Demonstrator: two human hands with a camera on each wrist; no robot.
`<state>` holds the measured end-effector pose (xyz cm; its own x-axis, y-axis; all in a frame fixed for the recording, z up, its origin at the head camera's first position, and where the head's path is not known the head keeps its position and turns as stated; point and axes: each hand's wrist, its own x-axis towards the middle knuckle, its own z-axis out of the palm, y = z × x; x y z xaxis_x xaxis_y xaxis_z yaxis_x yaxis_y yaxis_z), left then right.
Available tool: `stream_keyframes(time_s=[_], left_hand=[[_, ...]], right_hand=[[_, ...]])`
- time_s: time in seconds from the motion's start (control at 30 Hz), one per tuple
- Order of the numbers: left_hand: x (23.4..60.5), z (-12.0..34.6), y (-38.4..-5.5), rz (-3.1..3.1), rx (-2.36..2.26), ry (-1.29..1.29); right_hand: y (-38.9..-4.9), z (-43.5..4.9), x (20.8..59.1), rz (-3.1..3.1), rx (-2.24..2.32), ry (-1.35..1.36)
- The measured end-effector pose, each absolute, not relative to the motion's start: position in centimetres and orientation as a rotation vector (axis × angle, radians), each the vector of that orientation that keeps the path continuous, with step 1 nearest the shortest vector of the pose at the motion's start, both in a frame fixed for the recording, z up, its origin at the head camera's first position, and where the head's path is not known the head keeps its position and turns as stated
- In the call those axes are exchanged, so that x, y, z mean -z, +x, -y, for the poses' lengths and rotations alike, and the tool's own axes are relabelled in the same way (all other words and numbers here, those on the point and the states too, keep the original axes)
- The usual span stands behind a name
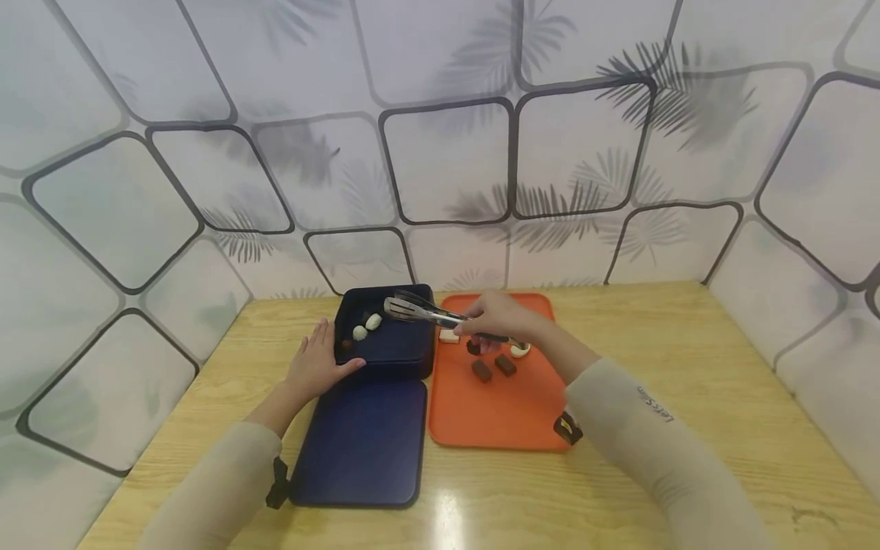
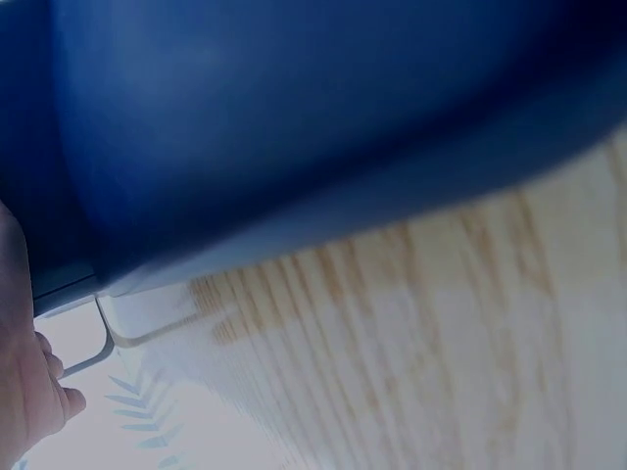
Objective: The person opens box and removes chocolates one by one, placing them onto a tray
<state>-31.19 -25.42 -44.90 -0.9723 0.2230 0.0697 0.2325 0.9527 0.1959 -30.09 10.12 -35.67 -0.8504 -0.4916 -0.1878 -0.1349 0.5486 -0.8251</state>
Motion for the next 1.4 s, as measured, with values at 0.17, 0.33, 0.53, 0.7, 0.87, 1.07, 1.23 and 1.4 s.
stream_keyframes(time_s=[0.17, 0.33, 0.53, 0.7, 0.87, 1.07, 1.23, 1.4], left_hand=[[44.7, 25.3, -31.1, 3.056, 0.328, -0.362], [44.7, 25.3, -31.0, 3.063, 0.328, -0.367], [44.9, 25.4, -31.1, 3.049, 0.318, -0.373], [45.1, 25.5, -31.1, 3.060, 0.313, -0.378], [45.2, 25.5, -31.2, 3.052, 0.321, -0.362], [45.0, 25.5, -31.2, 3.045, 0.312, -0.377], [44.9, 25.4, -31.1, 3.036, 0.324, -0.375], [45.0, 25.4, -31.2, 3.043, 0.325, -0.377]], right_hand=[[-29.7, -12.0, 35.7, -2.419, 1.221, -0.501], [-29.2, -13.8, 36.1, -2.431, 1.235, -0.489], [-28.7, -16.1, 36.6, -2.460, 1.214, -0.447], [-28.1, -18.0, 37.1, -2.479, 1.178, -0.398], [-27.7, -19.9, 37.6, -2.519, 1.137, -0.356], [-27.4, -21.7, 37.9, -2.561, 1.081, -0.342], [-27.0, -22.5, 37.9, -2.588, 1.035, -0.357], [-26.6, -22.8, 37.9, -2.590, 1.003, -0.343]])
